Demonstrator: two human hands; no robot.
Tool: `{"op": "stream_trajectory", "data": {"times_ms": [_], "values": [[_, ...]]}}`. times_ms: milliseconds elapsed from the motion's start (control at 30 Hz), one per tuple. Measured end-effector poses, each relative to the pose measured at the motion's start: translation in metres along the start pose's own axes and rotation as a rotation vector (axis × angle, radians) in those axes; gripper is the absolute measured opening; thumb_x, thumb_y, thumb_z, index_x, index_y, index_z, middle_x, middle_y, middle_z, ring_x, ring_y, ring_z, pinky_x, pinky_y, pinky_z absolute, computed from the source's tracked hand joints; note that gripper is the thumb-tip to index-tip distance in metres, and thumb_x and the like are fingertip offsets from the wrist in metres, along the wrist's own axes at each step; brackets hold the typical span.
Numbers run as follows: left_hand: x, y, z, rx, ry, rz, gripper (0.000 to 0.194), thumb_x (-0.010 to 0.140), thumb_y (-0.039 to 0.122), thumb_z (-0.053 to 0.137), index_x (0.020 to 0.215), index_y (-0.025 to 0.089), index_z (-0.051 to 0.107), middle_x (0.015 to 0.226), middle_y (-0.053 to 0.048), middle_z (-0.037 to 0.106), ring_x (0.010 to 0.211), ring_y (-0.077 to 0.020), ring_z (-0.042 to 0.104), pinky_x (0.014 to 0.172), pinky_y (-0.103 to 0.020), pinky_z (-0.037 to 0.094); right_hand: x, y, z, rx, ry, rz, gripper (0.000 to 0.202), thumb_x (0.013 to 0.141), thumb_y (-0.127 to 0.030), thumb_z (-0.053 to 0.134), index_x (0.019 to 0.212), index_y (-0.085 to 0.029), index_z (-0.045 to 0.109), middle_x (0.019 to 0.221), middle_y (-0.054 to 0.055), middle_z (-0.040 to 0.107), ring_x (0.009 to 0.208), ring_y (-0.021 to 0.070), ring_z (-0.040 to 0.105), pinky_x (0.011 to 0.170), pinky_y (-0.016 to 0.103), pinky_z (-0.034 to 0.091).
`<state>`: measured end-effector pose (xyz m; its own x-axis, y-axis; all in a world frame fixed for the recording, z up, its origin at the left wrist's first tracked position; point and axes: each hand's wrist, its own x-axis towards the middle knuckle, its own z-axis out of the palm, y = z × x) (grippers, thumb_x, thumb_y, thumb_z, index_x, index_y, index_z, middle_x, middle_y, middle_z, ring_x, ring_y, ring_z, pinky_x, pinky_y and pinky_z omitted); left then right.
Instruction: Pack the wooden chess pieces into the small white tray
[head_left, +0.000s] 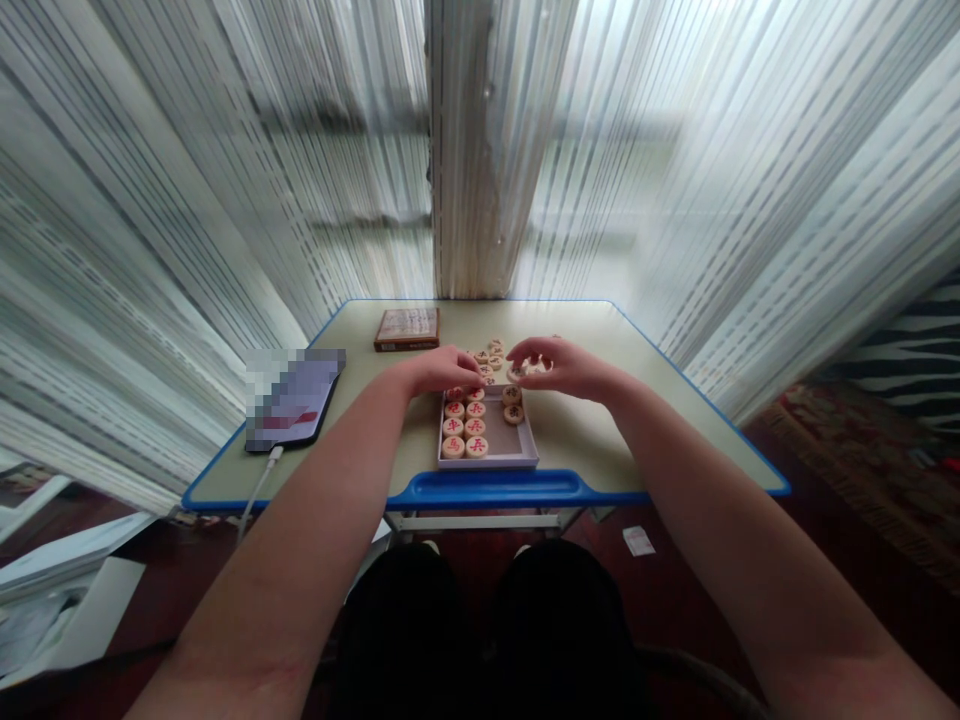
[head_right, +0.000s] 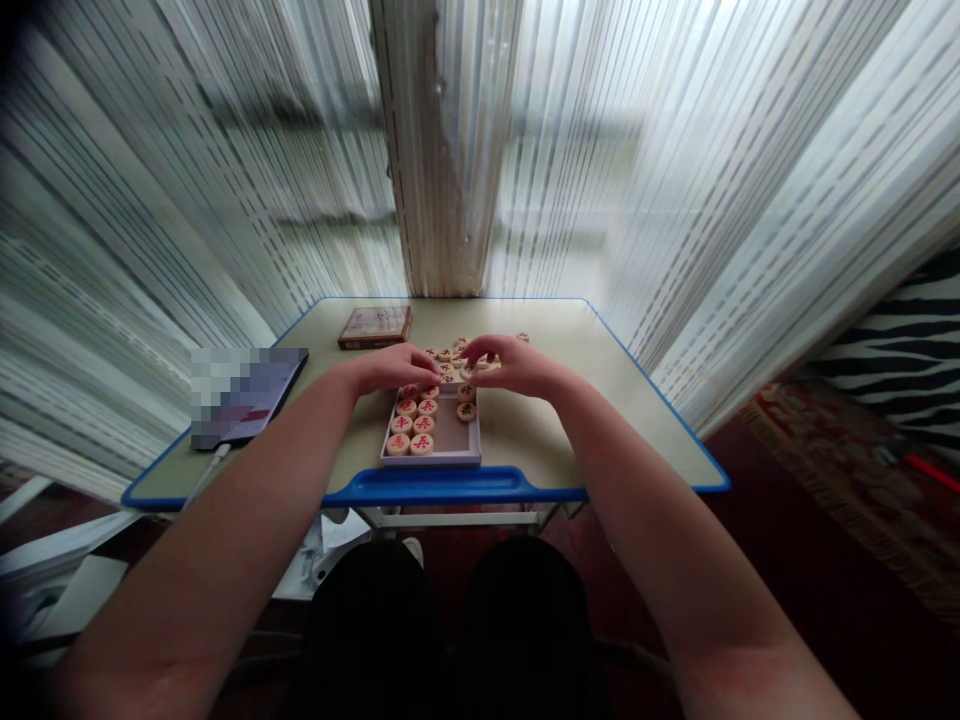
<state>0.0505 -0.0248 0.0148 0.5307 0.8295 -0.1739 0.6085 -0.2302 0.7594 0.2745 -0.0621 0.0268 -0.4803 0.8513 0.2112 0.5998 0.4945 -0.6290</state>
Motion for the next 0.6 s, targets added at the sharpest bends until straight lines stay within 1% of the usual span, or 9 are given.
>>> {"op": "stream_trajectory", "data": {"times_ms": [100,167,267,400,600], "values": [[0.001,-0.001,0.000,-0.022,-0.004,-0.005,0.027,0.061,0.037,0.067,0.075,0.015,0.072,0.067,-0.002,0.066,0.064,-0.0138,0.054,0.061,-0.025,0.039,-0.008,-0.014,-0.004,-0.078,-0.159,-0.061,0.027,0.068,-0.027,0.065,0.094,-0.020,0.067,0.094,0.004,0.066,0.084,0.0174,0.054,0.077,0.032,0.043],[0.002,-0.002,0.000,-0.035,-0.012,0.001,0.025,0.061,0.035,0.066,0.075,0.015,0.071,0.070,-0.002,0.067,0.066,-0.0138,0.055,0.063,-0.025,0.039,-0.011,-0.019,-0.004,-0.137,-0.208,-0.089,0.021,0.069,-0.023,0.064,0.089,-0.020,0.067,0.094,0.004,0.066,0.087,0.0183,0.054,0.081,0.033,0.042],[0.003,-0.003,-0.001,-0.051,-0.019,0.009,0.024,0.061,0.034,0.066,0.075,0.015,0.071,0.072,-0.002,0.067,0.069,-0.0139,0.056,0.065,-0.025,0.039,-0.011,-0.020,-0.003,-0.169,-0.212,-0.132,0.021,0.069,-0.022,0.064,0.089,-0.020,0.067,0.094,0.004,0.066,0.091,0.0192,0.053,0.087,0.035,0.040],[0.002,-0.002,-0.001,-0.067,-0.032,-0.001,0.025,0.061,0.033,0.066,0.076,0.014,0.071,0.073,-0.002,0.067,0.070,-0.0143,0.056,0.066,-0.025,0.040,-0.011,-0.018,-0.002,-0.159,-0.252,-0.174,0.021,0.071,-0.025,0.064,0.091,-0.020,0.068,0.092,0.004,0.065,0.090,0.0191,0.054,0.088,0.036,0.039],[0.000,-0.001,-0.001,-0.145,-0.027,-0.014,0.024,0.059,0.033,0.066,0.073,0.014,0.071,0.072,-0.002,0.067,0.071,-0.0153,0.056,0.066,-0.026,0.040,-0.014,-0.019,0.000,-0.217,-0.259,-0.190,0.020,0.073,-0.031,0.065,0.090,-0.022,0.069,0.091,0.004,0.061,0.092,0.0207,0.051,0.093,0.039,0.035]]}}
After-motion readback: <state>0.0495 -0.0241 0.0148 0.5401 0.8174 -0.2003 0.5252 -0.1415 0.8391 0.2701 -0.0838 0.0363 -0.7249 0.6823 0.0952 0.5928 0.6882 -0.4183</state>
